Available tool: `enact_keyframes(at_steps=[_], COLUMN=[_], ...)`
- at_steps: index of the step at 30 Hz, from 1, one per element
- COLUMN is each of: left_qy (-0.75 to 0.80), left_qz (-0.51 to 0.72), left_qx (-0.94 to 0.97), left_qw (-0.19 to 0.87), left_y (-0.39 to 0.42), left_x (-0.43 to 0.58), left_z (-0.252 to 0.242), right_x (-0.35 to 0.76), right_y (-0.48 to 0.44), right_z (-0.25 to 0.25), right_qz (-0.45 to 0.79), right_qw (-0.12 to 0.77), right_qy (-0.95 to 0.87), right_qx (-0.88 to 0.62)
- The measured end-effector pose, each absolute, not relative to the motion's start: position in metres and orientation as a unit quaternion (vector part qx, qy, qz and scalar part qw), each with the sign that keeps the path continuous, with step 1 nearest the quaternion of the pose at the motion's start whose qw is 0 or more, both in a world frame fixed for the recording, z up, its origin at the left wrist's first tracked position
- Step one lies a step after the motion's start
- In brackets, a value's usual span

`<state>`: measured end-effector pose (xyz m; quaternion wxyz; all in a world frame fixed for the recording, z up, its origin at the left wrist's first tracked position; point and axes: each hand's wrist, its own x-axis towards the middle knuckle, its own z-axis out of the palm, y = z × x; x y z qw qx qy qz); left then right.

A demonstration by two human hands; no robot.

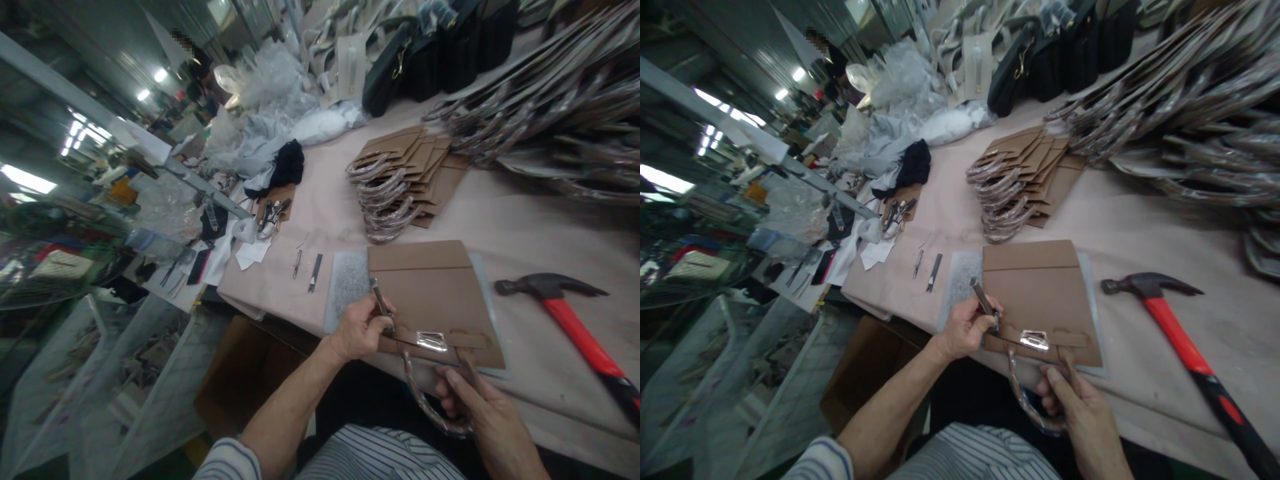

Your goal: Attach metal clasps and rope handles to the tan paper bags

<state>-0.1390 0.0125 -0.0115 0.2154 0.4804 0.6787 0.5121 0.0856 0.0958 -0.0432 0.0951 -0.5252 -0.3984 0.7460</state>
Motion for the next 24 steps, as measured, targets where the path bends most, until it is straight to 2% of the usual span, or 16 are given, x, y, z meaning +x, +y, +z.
enact_keyframes(at_steps=[3,8,13,24], left_qy=[0.678,0.67,0.674,0.64], left_qz=[0.466,0.489,0.512,0.541], left_qx=[0.532,0.526,0.478,0.517], left_qw=[0.201,0.187,0.235,0.172], left_y=[0.014,0.01,0.009,0.002], left_x=[-0.142,-0.138,-0.137,-0.13], left_z=[-0.005,-0.008,-0.014,-0.021], right_x=[0.088,0.088,0.085,0.079], right_y=[0.097,0.098,0.098,0.098], right_z=[-0.046,-0.05,-0.048,-0.033], right_qz=[0.749,0.752,0.754,0.733], right_qw=[0.091,0.094,0.094,0.098], right_qy=[-0.395,-0.401,-0.393,-0.424], right_qx=[-0.525,-0.515,-0.518,-0.523])
